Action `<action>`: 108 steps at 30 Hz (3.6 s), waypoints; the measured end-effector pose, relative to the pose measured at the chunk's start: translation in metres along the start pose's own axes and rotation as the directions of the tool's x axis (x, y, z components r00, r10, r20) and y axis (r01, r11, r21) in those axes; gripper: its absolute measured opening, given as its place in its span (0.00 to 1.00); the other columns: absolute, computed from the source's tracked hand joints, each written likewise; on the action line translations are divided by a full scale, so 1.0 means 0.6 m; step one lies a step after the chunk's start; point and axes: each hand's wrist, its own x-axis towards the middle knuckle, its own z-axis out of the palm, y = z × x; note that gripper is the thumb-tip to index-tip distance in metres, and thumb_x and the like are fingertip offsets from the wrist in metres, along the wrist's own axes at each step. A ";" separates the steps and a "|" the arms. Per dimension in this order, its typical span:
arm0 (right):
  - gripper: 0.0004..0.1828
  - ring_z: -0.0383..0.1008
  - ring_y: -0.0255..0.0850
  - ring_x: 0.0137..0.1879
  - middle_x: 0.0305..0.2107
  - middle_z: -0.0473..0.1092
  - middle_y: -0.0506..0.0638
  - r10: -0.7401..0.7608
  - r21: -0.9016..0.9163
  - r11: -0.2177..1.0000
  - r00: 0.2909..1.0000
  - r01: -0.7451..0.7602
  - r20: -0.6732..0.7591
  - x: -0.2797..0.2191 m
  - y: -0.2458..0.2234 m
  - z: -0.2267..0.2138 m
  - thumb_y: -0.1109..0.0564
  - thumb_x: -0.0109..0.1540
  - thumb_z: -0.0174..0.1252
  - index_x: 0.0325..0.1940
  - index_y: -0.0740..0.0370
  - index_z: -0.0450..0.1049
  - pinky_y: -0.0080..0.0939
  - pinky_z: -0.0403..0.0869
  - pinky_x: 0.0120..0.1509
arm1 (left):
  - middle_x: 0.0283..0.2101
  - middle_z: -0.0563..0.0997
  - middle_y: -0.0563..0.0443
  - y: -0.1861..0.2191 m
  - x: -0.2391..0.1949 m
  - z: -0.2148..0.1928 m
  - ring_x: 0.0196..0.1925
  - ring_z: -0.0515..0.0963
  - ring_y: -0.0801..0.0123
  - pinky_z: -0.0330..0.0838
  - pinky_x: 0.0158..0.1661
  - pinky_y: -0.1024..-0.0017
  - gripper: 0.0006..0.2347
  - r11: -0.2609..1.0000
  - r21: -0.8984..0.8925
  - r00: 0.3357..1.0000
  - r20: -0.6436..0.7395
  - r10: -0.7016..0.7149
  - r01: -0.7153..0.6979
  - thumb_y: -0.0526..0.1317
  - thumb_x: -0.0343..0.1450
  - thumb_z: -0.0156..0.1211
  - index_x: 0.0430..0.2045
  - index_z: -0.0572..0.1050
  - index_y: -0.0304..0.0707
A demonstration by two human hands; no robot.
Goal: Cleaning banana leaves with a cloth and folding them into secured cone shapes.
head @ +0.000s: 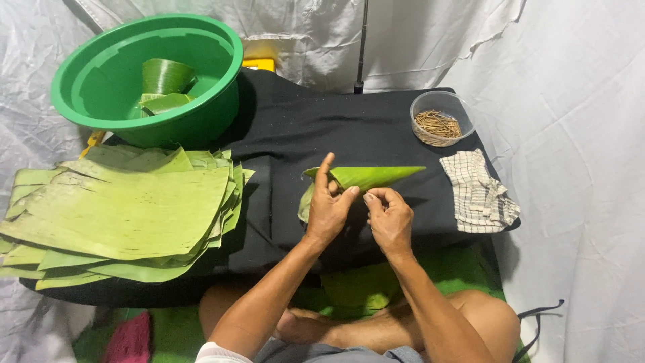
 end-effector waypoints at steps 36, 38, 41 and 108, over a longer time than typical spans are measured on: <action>0.14 0.81 0.43 0.29 0.28 0.75 0.56 0.302 0.652 0.669 0.932 -0.357 0.200 0.021 0.099 0.029 0.71 0.58 0.65 0.37 0.62 0.66 0.40 0.83 0.32 | 0.48 0.80 0.22 -0.056 0.044 -0.036 0.46 0.83 0.42 0.81 0.44 0.51 0.37 0.858 -0.390 0.918 -0.070 -0.390 0.335 0.26 0.63 0.70 0.69 0.61 0.37; 0.15 0.81 0.44 0.28 0.28 0.76 0.57 0.312 0.655 0.661 0.928 -0.367 0.206 0.021 0.102 0.027 0.71 0.58 0.65 0.36 0.62 0.66 0.41 0.83 0.32 | 0.48 0.80 0.23 -0.050 0.041 -0.035 0.46 0.83 0.41 0.81 0.44 0.51 0.36 0.860 -0.384 0.917 -0.075 -0.392 0.337 0.26 0.63 0.70 0.68 0.61 0.37; 0.16 0.81 0.44 0.27 0.27 0.76 0.57 0.335 0.647 0.658 0.919 -0.386 0.208 0.023 0.096 0.026 0.71 0.57 0.66 0.35 0.60 0.65 0.41 0.83 0.31 | 0.47 0.81 0.23 -0.024 0.032 -0.029 0.45 0.83 0.43 0.81 0.44 0.53 0.36 0.881 -0.347 0.927 -0.072 -0.367 0.322 0.26 0.62 0.70 0.68 0.62 0.36; 0.17 0.74 0.41 0.41 0.39 0.75 0.59 -0.041 0.335 0.919 0.795 -0.208 0.606 0.139 -0.143 0.292 0.64 0.63 0.59 0.55 0.74 0.76 0.38 0.77 0.47 | 0.30 0.83 0.55 0.299 0.130 -0.411 0.28 0.82 0.63 0.73 0.33 0.59 0.34 0.376 0.829 0.880 0.259 0.399 -0.414 0.29 0.64 0.65 0.67 0.62 0.51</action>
